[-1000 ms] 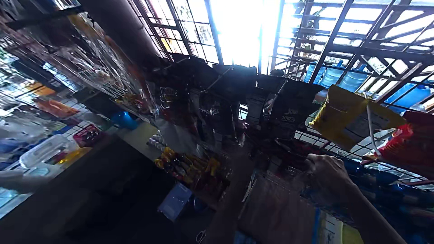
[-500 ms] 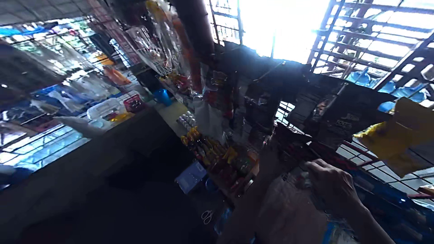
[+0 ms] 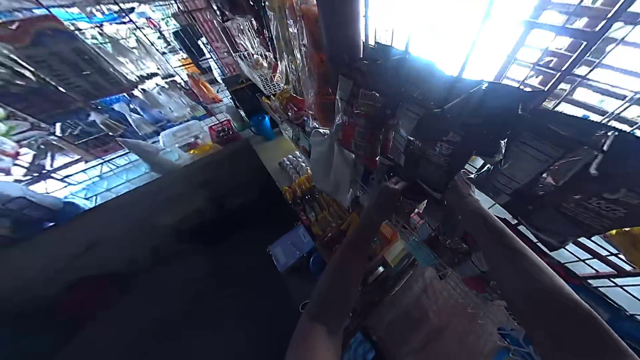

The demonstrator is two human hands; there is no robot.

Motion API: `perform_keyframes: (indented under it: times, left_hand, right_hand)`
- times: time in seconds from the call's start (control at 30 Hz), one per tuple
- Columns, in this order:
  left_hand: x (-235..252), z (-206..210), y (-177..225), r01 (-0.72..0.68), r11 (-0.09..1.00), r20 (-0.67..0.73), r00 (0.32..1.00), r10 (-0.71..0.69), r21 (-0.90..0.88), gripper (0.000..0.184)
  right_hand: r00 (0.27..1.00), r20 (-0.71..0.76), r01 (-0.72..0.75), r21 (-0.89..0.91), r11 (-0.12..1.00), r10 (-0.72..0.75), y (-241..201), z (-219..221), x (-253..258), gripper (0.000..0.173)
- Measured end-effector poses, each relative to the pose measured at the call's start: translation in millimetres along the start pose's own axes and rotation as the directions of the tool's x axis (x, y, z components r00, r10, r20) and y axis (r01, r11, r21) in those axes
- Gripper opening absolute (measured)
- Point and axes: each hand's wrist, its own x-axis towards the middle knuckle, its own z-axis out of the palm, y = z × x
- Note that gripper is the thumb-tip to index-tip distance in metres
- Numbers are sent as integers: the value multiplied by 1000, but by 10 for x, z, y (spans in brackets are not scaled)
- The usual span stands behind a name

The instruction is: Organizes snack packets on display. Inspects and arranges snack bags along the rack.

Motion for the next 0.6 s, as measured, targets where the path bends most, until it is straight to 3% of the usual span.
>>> perform_keyframes:
  times: [0.1,0.23,0.3,0.43,0.5,0.6]
  left_hand:
    - [-142,-7,-107,-23,995,-75,997,16,-99,29]
    - [-160,10,-221,-83,991,-152,986,66,-109,25]
    - [-126,-10,-149,-99,994,-149,985,91,-47,26]
    - [-49,20,-53,-64,998,-80,995,66,20,27]
    - [-66,-12,-22,-46,999,-72,996,47,15,26]
    - [-144,-40,81,-23,999,-183,983,30,41,26]
  right_hand:
    - [999,-24,-47,64,997,49,99,23,189,49]
    - [991,75,-105,-76,992,111,231,0,390,48]
    - [986,113,-111,-135,985,126,199,4,330,42]
    - [974,120,-178,-139,974,195,72,-47,177,48]
    - [988,80,-124,-97,988,132,144,-46,164,49]
    - [999,31,32,-199,979,-27,286,-51,-169,49]
